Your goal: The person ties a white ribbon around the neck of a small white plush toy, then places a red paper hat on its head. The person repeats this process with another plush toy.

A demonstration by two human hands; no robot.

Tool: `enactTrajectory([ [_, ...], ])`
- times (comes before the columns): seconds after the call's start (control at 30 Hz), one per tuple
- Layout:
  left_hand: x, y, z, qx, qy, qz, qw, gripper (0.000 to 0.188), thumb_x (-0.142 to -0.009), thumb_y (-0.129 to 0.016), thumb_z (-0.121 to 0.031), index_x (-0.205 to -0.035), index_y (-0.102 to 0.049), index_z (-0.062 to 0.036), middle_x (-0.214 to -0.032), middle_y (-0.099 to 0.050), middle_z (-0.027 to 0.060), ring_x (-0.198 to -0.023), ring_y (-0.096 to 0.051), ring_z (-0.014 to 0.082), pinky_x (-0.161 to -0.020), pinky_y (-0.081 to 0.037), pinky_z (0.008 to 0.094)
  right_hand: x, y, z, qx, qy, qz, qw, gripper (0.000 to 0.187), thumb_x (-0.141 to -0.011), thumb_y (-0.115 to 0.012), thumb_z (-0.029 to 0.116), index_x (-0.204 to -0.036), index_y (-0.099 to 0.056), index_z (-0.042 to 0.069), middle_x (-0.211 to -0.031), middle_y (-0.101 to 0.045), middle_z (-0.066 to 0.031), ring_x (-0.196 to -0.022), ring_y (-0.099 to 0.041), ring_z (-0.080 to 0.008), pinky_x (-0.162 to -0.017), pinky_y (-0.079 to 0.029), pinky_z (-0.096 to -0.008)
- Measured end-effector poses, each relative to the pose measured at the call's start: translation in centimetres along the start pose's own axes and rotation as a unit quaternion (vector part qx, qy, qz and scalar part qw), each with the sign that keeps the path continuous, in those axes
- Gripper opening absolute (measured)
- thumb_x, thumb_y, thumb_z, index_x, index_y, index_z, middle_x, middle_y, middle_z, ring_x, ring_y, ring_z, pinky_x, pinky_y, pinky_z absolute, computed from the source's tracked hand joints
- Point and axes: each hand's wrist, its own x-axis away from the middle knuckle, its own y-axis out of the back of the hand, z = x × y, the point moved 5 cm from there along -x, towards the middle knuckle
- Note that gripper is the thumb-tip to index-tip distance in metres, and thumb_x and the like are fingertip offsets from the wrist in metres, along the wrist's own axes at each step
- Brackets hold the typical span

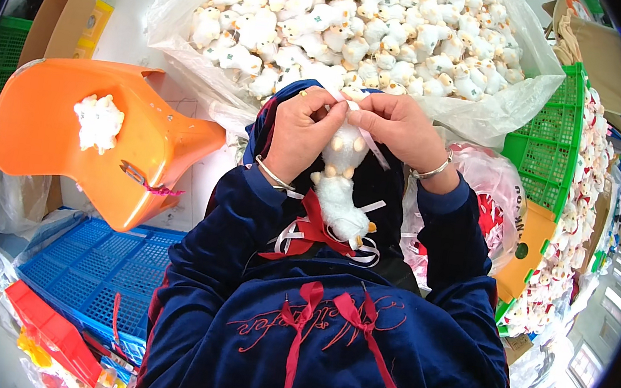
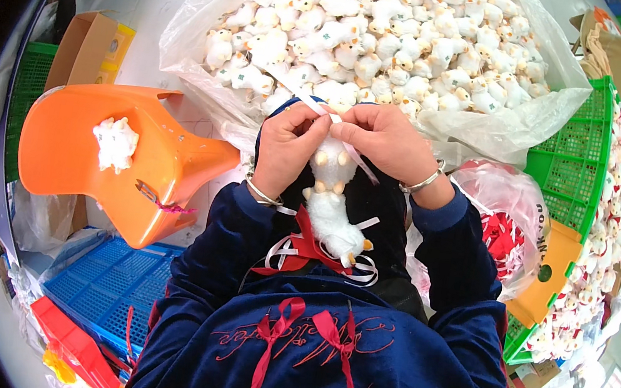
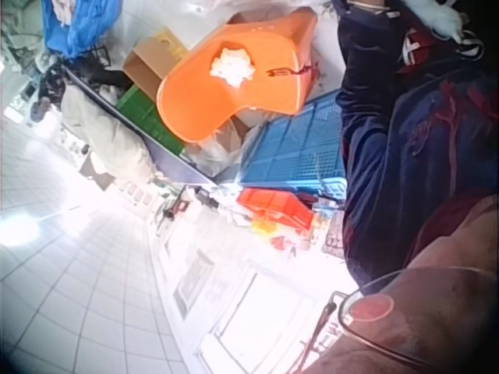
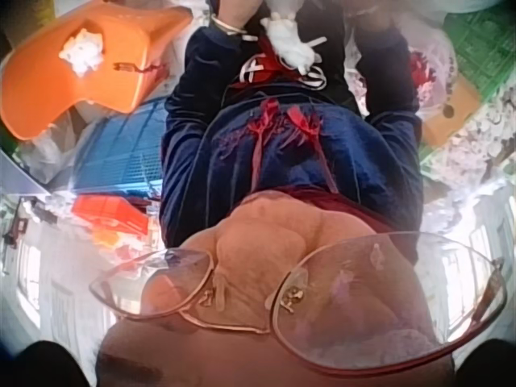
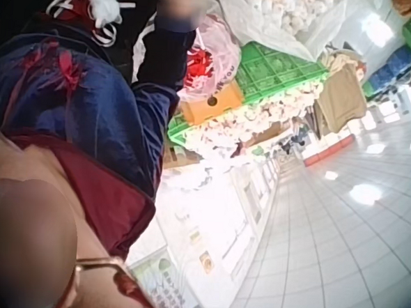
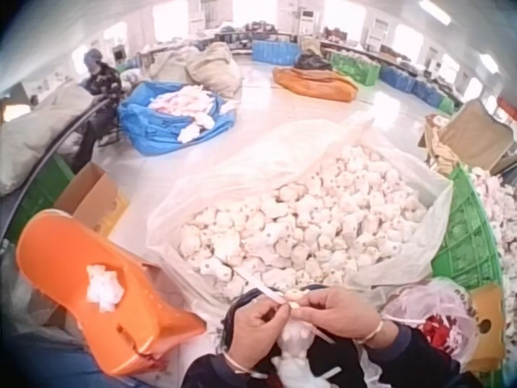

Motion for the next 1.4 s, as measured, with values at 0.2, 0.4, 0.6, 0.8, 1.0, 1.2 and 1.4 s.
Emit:
enactTrajectory([
  [0.2, 0.1, -0.1, 1.2, 0.033, 0.044, 0.019, 0.998, 0.011, -0.094, -0.068, -0.005, -0.102, -0.072, 0.0003, -0.084, -0.065, -0.0026, -0.071, -0.055, 0.0008, -0.063, -0.043, 0.0181, 0.6, 0.3, 0.9, -0.086, -0.013, 0.043, 0.995, 0.019, -0.094, -0.069, 0.017, -0.095, -0.073, -0.002, -0.078, -0.065, 0.0017, -0.067, -0.056, -0.0054, -0.061, -0.046, -0.0230],
  [0.4, 0.1, -0.3, 1.3, 0.050, 0.030, -0.015, 0.998, 0.013, -0.092, -0.069, -0.005, -0.103, -0.073, -0.0007, -0.074, -0.062, -0.0047, -0.062, -0.047, -0.0004, -0.055, -0.038, 0.0189, 0.2, 0.4, 1.4, 0.065, 0.032, -0.034, 0.997, 0.016, -0.089, -0.073, 0.013, -0.097, -0.073, -0.001, -0.074, -0.068, -0.0039, -0.066, -0.059, -0.0083, -0.060, -0.048, -0.0261],
  [0.6, 1.0, -0.6, 0.7, 0.043, -0.011, -0.026, 0.999, 0.012, -0.093, -0.070, -0.005, -0.103, -0.073, -0.0009, -0.074, -0.064, -0.0012, -0.061, -0.051, 0.0034, -0.057, -0.041, 0.0212, -0.4, -0.3, 3.2, 0.244, 0.098, -0.090, 0.961, 0.013, -0.085, -0.071, 0.013, -0.093, -0.065, 0.004, -0.074, -0.068, -0.0101, -0.066, -0.067, -0.0255, -0.060, -0.051, -0.0340],
  [0.8, 1.5, -0.7, 0.4, 0.044, -0.098, 0.030, 0.994, 0.007, -0.097, -0.064, 0.002, -0.104, -0.066, -0.0014, -0.096, -0.063, -0.0003, -0.080, -0.059, 0.0050, -0.069, -0.045, 0.0194, -0.3, -2.0, 2.6, 0.350, 0.279, -0.165, 0.879, 0.012, -0.088, -0.063, 0.013, -0.097, -0.067, 0.006, -0.081, -0.068, -0.0137, -0.075, -0.067, -0.0342, -0.065, -0.053, -0.0408],
  [1.0, 1.9, -0.6, -0.1, 0.010, -0.092, 0.037, 0.995, 0.009, -0.096, -0.066, 0.001, -0.105, -0.069, 0.0007, -0.098, -0.064, 0.0033, -0.083, -0.061, 0.0080, -0.073, -0.048, 0.0218, -0.1, 0.0, 2.8, 0.279, 0.242, -0.017, 0.929, 0.017, -0.090, -0.064, 0.011, -0.102, -0.072, 0.003, -0.086, -0.071, -0.0144, -0.079, -0.069, -0.0292, -0.070, -0.053, -0.0355],
  [1.2, 2.0, -0.5, -0.7, -0.053, -0.156, 0.044, 0.985, 0.011, -0.095, -0.066, 0.003, -0.105, -0.069, 0.0008, -0.101, -0.064, 0.0037, -0.083, -0.061, 0.0083, -0.073, -0.048, 0.0218, -0.2, 2.1, 2.8, 0.187, 0.090, 0.084, 0.975, 0.012, -0.090, -0.068, 0.007, -0.099, -0.071, -0.001, -0.083, -0.069, -0.0067, -0.074, -0.065, -0.0154, -0.070, -0.052, -0.0286],
  [1.4, 2.7, -0.5, -0.4, -0.007, -0.072, 0.009, 0.997, 0.011, -0.093, -0.067, 0.005, -0.104, -0.066, -0.0005, -0.100, -0.062, 0.0035, -0.081, -0.060, 0.0065, -0.070, -0.047, 0.0199, -0.9, 3.0, 3.2, 0.185, 0.297, 0.019, 0.937, 0.022, -0.097, -0.060, 0.017, -0.088, -0.062, -0.002, -0.075, -0.064, -0.0085, -0.069, -0.059, -0.0206, -0.068, -0.048, -0.0322],
])
